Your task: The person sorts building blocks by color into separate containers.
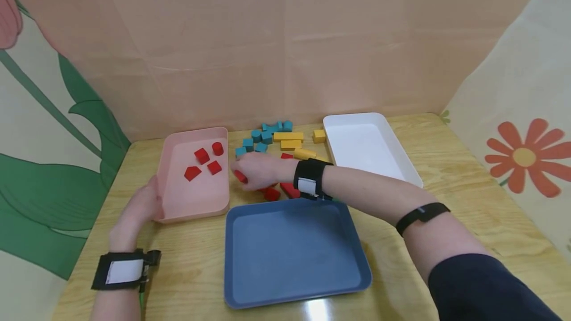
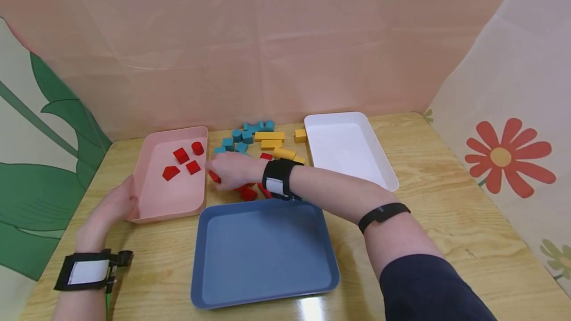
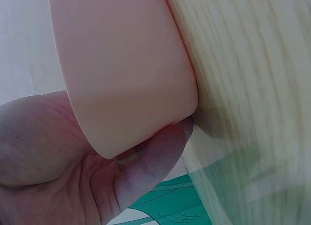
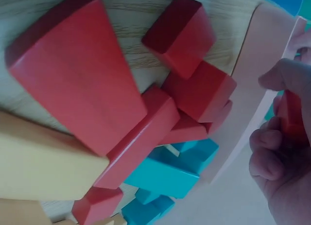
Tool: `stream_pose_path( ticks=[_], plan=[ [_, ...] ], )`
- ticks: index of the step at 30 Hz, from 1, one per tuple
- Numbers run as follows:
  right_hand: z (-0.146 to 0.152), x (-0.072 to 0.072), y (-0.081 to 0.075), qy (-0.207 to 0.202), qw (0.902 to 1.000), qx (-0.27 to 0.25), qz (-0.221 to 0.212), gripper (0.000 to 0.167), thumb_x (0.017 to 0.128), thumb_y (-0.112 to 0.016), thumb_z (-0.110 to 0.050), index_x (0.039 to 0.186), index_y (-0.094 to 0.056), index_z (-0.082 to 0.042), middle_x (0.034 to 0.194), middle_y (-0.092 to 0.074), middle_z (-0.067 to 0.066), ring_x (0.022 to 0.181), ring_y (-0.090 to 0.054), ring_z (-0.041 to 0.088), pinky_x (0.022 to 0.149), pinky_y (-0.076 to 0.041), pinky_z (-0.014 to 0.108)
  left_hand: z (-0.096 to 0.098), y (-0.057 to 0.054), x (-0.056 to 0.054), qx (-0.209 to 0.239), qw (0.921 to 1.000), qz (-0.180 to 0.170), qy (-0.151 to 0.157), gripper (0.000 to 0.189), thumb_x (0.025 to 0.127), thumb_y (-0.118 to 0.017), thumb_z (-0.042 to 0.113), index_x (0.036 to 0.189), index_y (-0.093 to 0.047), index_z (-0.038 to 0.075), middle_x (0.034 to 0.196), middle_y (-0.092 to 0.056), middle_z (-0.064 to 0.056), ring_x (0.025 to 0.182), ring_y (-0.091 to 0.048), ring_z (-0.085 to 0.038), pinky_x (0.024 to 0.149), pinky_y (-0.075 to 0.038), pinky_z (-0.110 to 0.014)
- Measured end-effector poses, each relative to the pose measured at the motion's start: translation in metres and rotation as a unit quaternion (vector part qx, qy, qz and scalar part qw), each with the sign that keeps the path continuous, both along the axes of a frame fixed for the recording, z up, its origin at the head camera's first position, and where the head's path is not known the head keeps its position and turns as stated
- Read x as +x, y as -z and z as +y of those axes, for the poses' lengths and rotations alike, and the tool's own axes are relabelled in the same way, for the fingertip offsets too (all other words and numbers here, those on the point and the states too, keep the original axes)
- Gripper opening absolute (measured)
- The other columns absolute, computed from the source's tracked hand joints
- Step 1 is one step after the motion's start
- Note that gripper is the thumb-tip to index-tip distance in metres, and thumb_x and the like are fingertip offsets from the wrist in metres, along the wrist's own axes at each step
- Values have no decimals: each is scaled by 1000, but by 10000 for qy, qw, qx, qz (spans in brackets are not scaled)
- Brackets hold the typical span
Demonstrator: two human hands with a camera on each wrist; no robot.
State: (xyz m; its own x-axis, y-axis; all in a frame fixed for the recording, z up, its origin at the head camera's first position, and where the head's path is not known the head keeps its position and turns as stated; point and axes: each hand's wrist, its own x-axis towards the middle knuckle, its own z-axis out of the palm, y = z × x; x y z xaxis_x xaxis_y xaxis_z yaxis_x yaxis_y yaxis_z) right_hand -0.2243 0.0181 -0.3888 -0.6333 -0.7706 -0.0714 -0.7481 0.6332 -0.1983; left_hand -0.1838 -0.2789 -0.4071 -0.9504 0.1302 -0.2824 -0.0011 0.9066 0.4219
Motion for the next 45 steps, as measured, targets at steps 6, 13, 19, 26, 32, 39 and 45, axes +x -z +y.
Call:
stream_pose_path(
  ticks=[6,13,19,26,32,39,45],
  plan=[
    [-14,2,-7,-84,10000,-15,21,36,69,-73,-30,98,-57,-16,75,-51,-8,67,-47,8,58,-40,20,-2,1,0,-37,9998,164,90,66,81,-48,-6,135,-11,-9,113,-42,-29,84,-46,-34,59,-41,-32],
    [-37,-14,-9,162,9998,98,61,44,70,-74,-31,107,-54,-15,84,-50,-3,72,-47,8,57,-41,18,-2,2,-2,-160,9998,118,98,66,80,-50,-6,134,-11,-10,113,-41,-31,84,-46,-35,62,-41,-35],
    [-53,-33,-8,576,9982,129,-99,47,71,-73,-31,111,-53,-16,92,-48,-1,74,-49,9,58,-42,18,-3,3,-2,-111,9999,21,47,70,80,-50,-6,135,-8,-10,121,-36,-32,89,-43,-36,69,-41,-40],
    [-63,-51,-1,736,9969,228,-171,46,75,-70,-29,114,-50,-17,95,-46,0,75,-49,10,59,-42,18,-4,5,-1,-44,10000,77,45,67,80,-49,-7,135,-11,-10,116,-40,-31,87,-44,-35,67,-41,-38],
    [-67,-60,4,756,9961,400,-198,43,77,-67,-31,114,-47,-20,94,-45,-1,74,-49,9,58,-42,18,-2,4,-1,-92,9999,81,37,68,80,-48,-7,135,-9,-10,116,-39,-31,87,-44,-35,66,-41,-38],
    [-65,-65,7,654,9952,730,24,49,79,-64,-36,120,-44,-17,103,-41,2,86,-46,12,66,-42,19,-1,2,-2,-150,9998,109,64,64,81,-47,-6,134,-11,-11,113,-40,-29,87,-45,-35,64,-41,-36],
    [-60,-67,7,734,9915,789,726,61,76,-60,-49,127,-40,-21,125,-35,2,118,-26,19,93,-30,37,-1,2,-2,-97,9999,108,62,66,81,-48,-5,134,-10,-10,114,-40,-29,87,-45,-35,62,-41,-34]
  ],
)
